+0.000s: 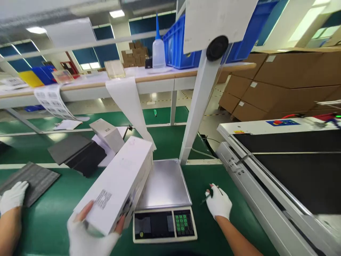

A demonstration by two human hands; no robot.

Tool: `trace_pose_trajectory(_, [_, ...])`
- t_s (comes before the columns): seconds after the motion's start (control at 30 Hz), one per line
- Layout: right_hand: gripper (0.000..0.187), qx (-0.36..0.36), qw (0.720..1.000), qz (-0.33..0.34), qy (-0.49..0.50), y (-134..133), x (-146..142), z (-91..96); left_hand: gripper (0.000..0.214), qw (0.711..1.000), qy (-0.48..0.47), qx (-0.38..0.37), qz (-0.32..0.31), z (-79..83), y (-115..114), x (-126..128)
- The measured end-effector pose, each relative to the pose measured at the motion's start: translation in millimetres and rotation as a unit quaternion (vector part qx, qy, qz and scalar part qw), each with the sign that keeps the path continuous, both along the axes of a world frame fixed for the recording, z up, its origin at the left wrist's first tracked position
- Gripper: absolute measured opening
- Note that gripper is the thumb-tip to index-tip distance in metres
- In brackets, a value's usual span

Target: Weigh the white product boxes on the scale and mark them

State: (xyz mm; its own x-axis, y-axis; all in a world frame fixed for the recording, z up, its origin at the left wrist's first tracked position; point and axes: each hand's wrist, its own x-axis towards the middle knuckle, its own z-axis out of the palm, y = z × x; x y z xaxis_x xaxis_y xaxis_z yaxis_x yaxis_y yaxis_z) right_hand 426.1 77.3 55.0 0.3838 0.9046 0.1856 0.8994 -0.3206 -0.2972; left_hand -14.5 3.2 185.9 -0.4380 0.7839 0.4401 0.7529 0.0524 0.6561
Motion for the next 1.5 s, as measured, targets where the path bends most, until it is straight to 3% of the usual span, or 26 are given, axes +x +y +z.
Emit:
trace_pose_trajectory(0.07, [0.028,0.019,1.0,-0.021,-0.003,2,2,-11.8,0.111,0.996,-0.065,0.055,-0.001,12.5,8,42])
trace_pose_trajectory(0.13, [0.028,0.046,0.999,-0.01,-0.005,3,5,-24.8,0.114,0.986,-0.142,0.066,-0.049,20.4,12,71])
trace_pose_trajectory(0.2, [0.027,0.068,0.998,0.016,-0.005,1,8,-35.0,0.096,0.968,-0.233,0.035,-0.09,21.3,14,80])
trace_pose_trajectory(0.27, [0.027,0.075,0.997,0.031,-0.005,-1,10,-40.5,0.07,0.953,-0.292,-0.021,-0.074,11.0,16,72])
trace_pose_trajectory(0.33, [0.026,0.073,0.997,0.035,-0.009,-3,11,-42.7,0.055,0.949,-0.298,-0.1,-0.018,-14.5,19,53])
trace_pose_trajectory(0.47, [0.026,0.069,0.997,0.034,-0.022,-3,12,-43.5,0.04,0.915,-0.218,-0.331,0.082,-96.2,13,9])
trace_pose_trajectory(0.53, [0.027,0.064,0.997,0.038,-0.023,-3,12,-43.0,0.04,0.897,-0.146,-0.409,0.088,-132.3,4,-8])
trace_pose_trajectory(0.6, [0.026,0.058,0.997,0.045,-0.02,-4,12,-41.9,0.044,0.895,-0.105,-0.428,0.07,-154.6,-6,-18])
trace_pose_trajectory(0.67, [0.024,0.053,0.997,0.048,-0.017,-5,11,-40.5,0.045,0.901,-0.091,-0.422,0.052,-163.6,-12,-22])
trace_pose_trajectory(0.8, [0.025,0.042,0.998,0.028,0.024,-3,9,-35.4,0.047,0.905,-0.079,-0.415,0.046,-164.6,-14,-18])
trace_pose_trajectory(0.97, [0.03,-0.001,0.979,-0.035,0.201,0,10,-24.1,0.046,0.905,-0.08,-0.414,0.052,-165.5,-12,-15])
trace_pose_trajectory(1.33, [0.037,0.012,0.93,0.016,0.367,-2,-20,-7.4,0.042,0.908,-0.122,-0.396,0.065,-158.3,-11,-13])
trace_pose_trajectory(1.43, [0.041,0.034,0.922,0.024,0.386,15,-32,10.5,0.042,0.911,-0.161,-0.372,0.078,-149.9,-2,-16])
trace_pose_trajectory(1.5, [0.045,0.067,0.916,0.043,0.393,29,-42,33.3,0.044,0.921,-0.178,-0.337,0.081,-133.4,11,-17])
